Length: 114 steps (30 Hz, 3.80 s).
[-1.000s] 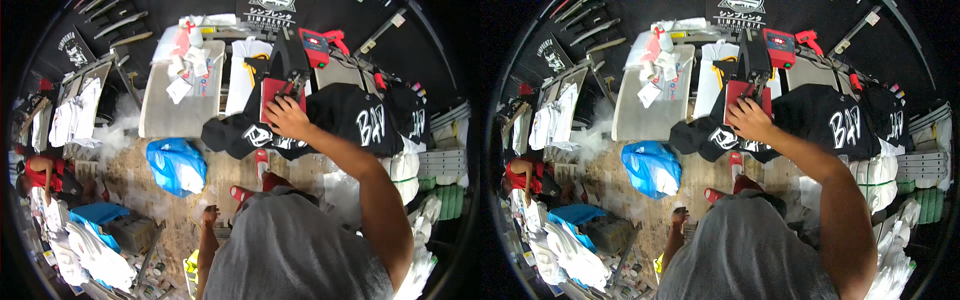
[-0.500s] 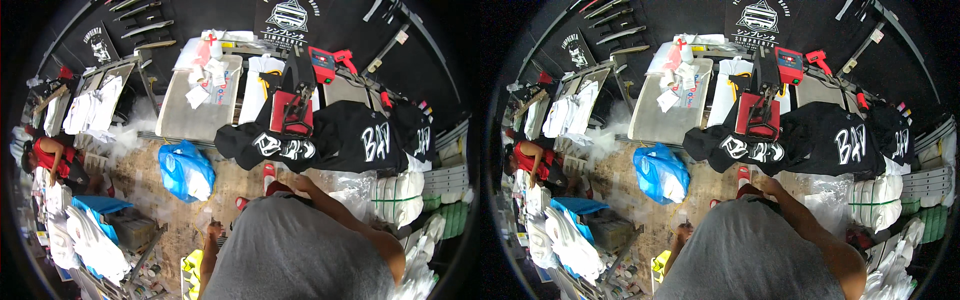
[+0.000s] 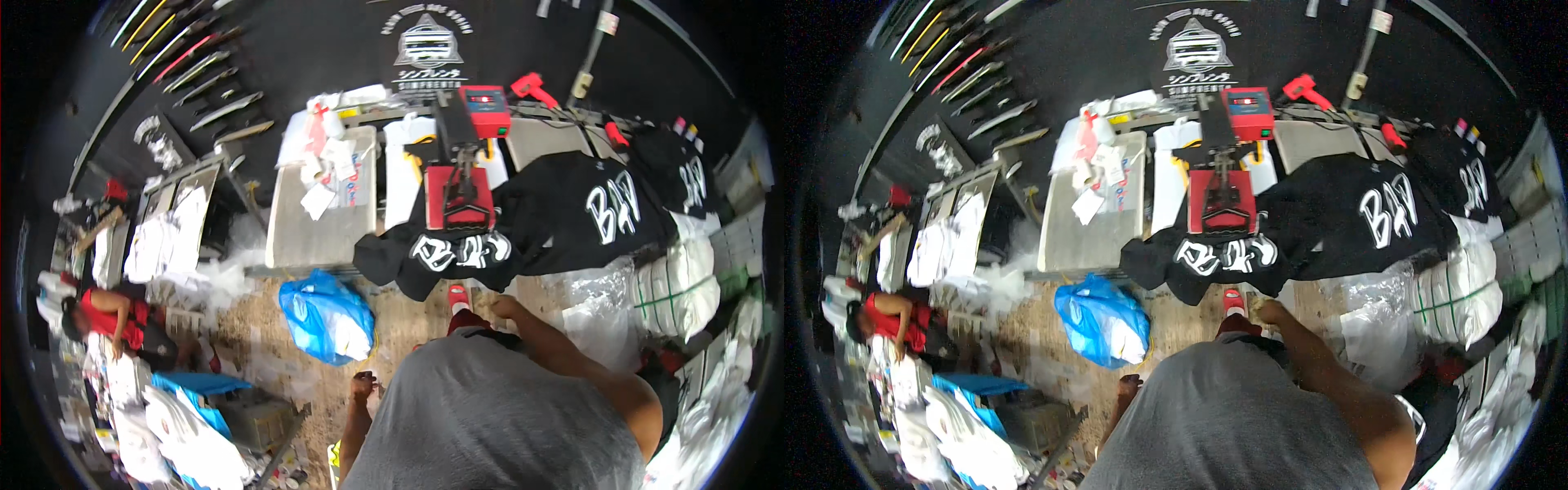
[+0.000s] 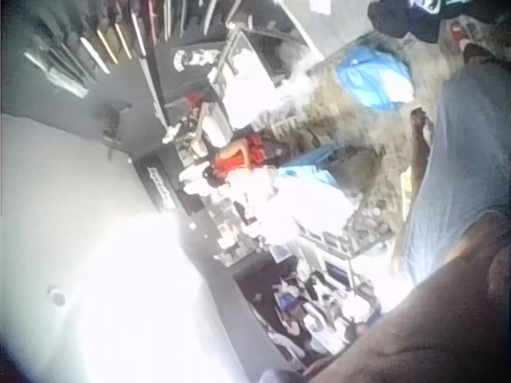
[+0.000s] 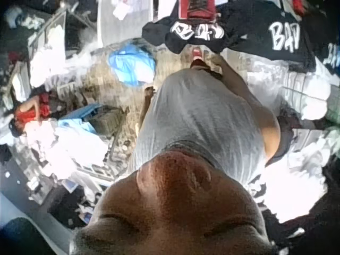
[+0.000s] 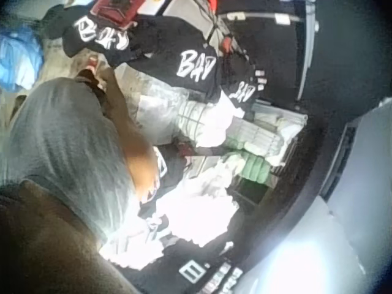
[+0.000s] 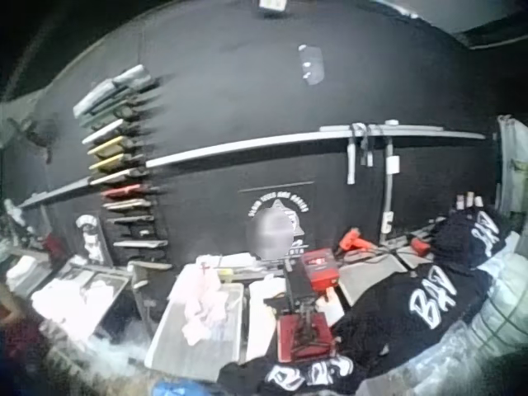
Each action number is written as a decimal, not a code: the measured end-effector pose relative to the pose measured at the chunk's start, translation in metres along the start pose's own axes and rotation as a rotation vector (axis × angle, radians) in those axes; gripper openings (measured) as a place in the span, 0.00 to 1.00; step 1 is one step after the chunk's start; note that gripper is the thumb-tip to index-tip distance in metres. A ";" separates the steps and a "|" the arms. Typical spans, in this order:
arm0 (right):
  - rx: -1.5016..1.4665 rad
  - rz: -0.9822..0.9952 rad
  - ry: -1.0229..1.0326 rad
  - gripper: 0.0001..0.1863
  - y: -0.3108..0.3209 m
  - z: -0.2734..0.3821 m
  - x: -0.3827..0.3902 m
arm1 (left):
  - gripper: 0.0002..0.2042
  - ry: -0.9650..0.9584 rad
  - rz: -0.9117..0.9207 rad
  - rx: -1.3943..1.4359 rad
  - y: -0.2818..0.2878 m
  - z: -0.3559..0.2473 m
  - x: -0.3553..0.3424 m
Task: The person heat-presses labels onto shirts using a heat press machine, sorts label transfer sheets on a table, and folds and bundles printed t-shirts by hand.
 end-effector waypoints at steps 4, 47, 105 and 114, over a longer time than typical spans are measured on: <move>0.140 0.150 0.188 0.23 -0.026 0.063 0.024 | 0.14 -0.130 0.024 -0.042 -0.002 -0.007 -0.028; -0.284 -0.747 0.654 0.27 0.275 0.218 0.193 | 0.15 0.085 0.149 -0.019 -0.003 0.043 0.000; 0.077 -0.210 0.705 0.32 0.395 0.296 0.246 | 0.14 0.087 0.280 0.046 -0.025 0.017 -0.059; -0.001 -1.076 0.280 0.37 0.550 0.364 0.145 | 0.14 -0.587 0.210 0.015 -0.061 -0.279 -0.130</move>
Point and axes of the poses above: each hand's wrist, its own x-axis away from the middle knuckle, its own y-axis out of the back of the hand, z = x × y, the point moved 10 cm from there along -x, towards the middle knuckle, and after that the axes turned 13 degrees about -y, right-handed, at the moved point
